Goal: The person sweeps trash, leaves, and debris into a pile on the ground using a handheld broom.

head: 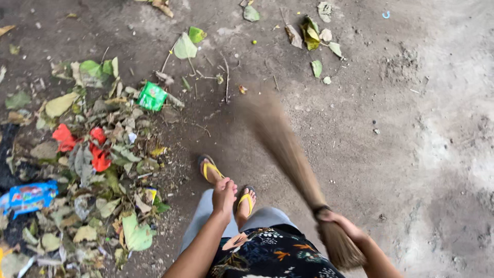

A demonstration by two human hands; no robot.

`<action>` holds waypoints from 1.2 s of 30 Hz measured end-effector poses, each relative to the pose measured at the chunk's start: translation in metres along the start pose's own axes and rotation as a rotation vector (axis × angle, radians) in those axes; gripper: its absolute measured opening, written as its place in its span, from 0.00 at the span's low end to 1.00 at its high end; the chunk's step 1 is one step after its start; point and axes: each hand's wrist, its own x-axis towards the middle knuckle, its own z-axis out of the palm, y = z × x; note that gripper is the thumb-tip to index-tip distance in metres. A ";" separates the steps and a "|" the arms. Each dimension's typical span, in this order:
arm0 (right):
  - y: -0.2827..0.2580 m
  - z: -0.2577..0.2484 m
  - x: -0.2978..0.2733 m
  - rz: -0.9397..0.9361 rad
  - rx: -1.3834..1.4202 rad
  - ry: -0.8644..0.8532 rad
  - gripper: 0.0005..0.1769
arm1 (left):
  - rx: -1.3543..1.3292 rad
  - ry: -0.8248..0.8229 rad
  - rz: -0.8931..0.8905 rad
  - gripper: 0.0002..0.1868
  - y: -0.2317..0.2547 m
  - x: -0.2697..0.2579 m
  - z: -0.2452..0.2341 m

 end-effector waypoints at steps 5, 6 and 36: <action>0.003 -0.046 0.004 -0.137 0.228 0.342 0.37 | -0.026 -0.113 -0.008 0.22 0.054 0.046 0.017; -0.009 -0.046 0.002 -0.127 0.225 0.367 0.43 | -0.012 -0.134 0.001 0.22 0.068 0.055 0.016; -0.211 0.028 0.053 -0.214 0.442 0.296 0.33 | 0.169 -0.130 -0.010 0.22 0.242 0.191 0.077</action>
